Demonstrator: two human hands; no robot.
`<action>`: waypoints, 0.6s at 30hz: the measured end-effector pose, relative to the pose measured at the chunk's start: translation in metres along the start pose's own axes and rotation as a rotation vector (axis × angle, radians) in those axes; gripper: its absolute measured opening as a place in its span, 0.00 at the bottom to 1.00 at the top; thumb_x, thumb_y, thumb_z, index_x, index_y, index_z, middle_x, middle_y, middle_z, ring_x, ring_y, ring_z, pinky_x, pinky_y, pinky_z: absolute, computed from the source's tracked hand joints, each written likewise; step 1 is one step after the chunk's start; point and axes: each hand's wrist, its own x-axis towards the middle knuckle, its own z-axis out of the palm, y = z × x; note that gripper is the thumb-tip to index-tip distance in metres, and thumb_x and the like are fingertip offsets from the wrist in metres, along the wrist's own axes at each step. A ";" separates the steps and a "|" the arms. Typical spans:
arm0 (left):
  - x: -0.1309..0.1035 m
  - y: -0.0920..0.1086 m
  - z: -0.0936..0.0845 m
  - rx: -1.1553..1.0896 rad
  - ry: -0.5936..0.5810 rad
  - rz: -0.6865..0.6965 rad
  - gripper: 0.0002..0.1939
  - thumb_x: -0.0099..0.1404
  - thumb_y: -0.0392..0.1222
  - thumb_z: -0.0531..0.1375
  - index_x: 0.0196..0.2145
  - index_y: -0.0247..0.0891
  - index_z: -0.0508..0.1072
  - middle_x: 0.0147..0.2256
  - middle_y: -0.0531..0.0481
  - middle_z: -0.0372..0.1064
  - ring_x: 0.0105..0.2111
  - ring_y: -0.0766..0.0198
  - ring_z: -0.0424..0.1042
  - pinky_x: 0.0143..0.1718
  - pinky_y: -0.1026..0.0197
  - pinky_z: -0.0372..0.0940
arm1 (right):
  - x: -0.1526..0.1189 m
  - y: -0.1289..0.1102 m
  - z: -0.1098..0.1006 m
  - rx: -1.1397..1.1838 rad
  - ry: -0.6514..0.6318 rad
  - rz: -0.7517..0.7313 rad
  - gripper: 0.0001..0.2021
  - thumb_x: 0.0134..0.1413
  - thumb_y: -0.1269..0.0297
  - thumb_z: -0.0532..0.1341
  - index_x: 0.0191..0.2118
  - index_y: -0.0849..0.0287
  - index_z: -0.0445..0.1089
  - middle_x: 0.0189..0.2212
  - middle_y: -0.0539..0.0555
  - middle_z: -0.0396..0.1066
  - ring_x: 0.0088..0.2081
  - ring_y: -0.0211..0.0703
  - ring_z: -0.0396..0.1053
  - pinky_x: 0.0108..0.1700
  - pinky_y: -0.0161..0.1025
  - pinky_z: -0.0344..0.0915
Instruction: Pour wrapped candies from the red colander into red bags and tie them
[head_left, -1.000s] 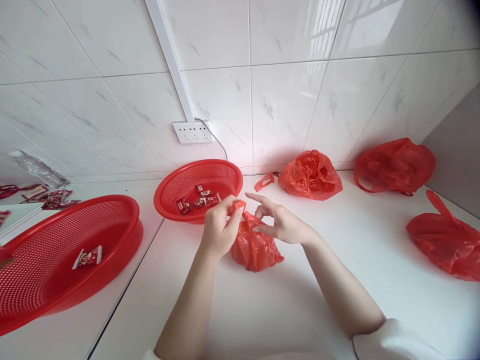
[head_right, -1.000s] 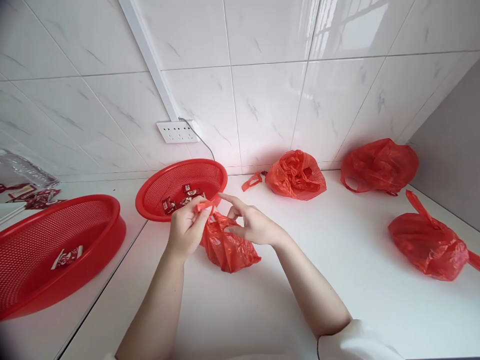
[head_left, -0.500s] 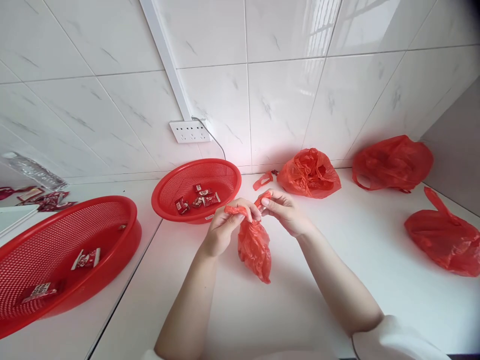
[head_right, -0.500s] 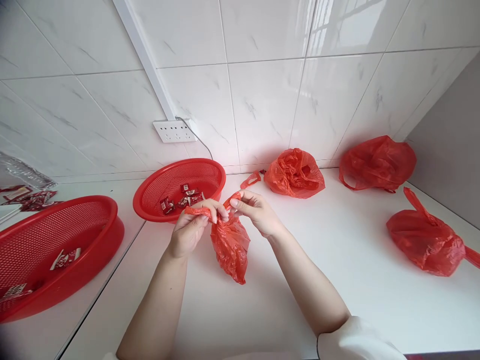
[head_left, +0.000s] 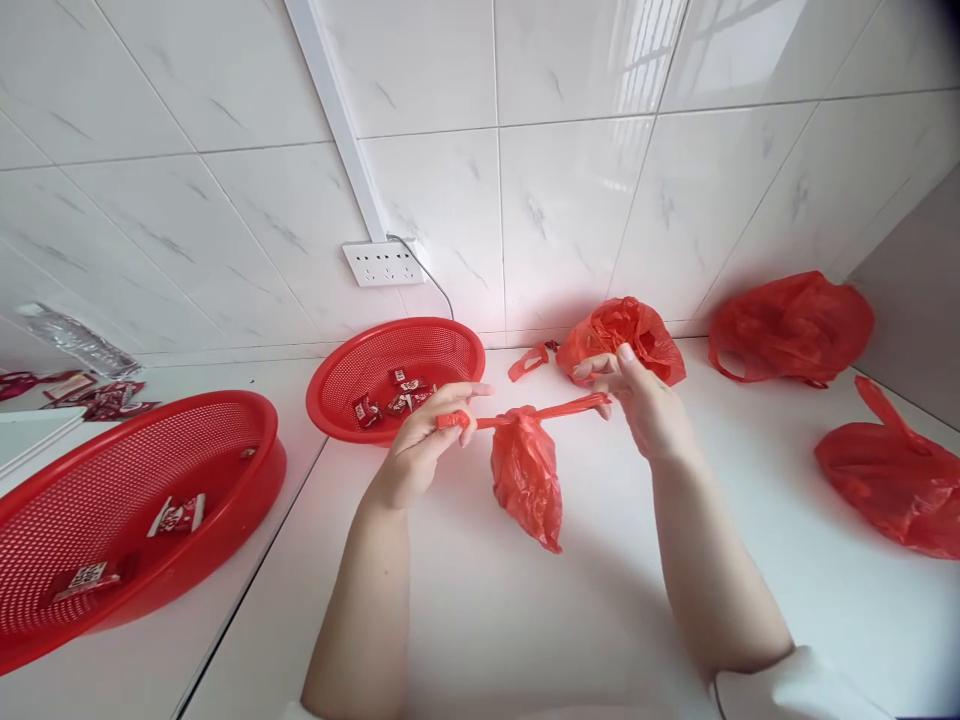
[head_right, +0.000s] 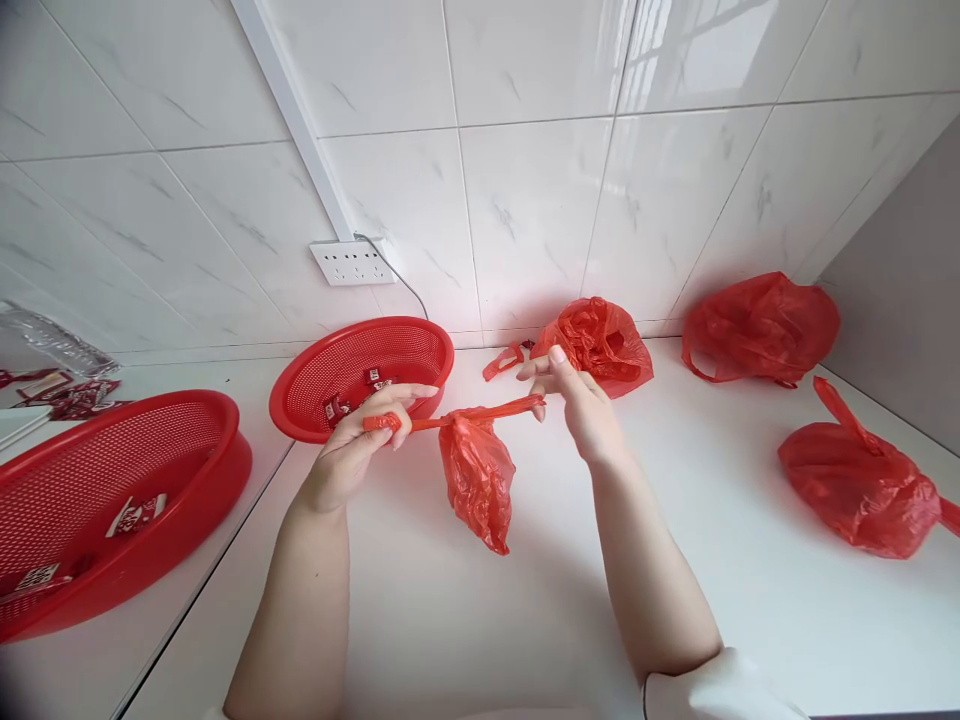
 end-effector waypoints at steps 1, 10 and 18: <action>-0.001 -0.001 -0.005 0.018 0.027 -0.006 0.18 0.66 0.44 0.53 0.20 0.40 0.66 0.46 0.43 0.71 0.54 0.49 0.64 0.60 0.51 0.53 | 0.001 0.002 -0.007 -0.044 0.047 -0.006 0.30 0.62 0.38 0.47 0.19 0.54 0.65 0.28 0.56 0.71 0.49 0.54 0.69 0.49 0.49 0.66; -0.006 -0.005 -0.029 0.038 0.125 -0.148 0.16 0.65 0.47 0.55 0.21 0.42 0.72 0.35 0.45 0.73 0.54 0.49 0.65 0.61 0.49 0.55 | 0.002 0.003 -0.035 -0.147 0.348 -0.029 0.28 0.55 0.36 0.56 0.19 0.57 0.66 0.30 0.57 0.70 0.35 0.49 0.70 0.27 0.40 0.62; -0.003 -0.006 -0.016 0.209 -0.021 -0.319 0.07 0.63 0.42 0.58 0.34 0.44 0.78 0.50 0.47 0.72 0.56 0.50 0.66 0.58 0.51 0.59 | -0.004 -0.007 -0.017 -0.571 0.093 -0.064 0.21 0.58 0.46 0.58 0.24 0.57 0.69 0.31 0.55 0.71 0.32 0.45 0.68 0.32 0.41 0.62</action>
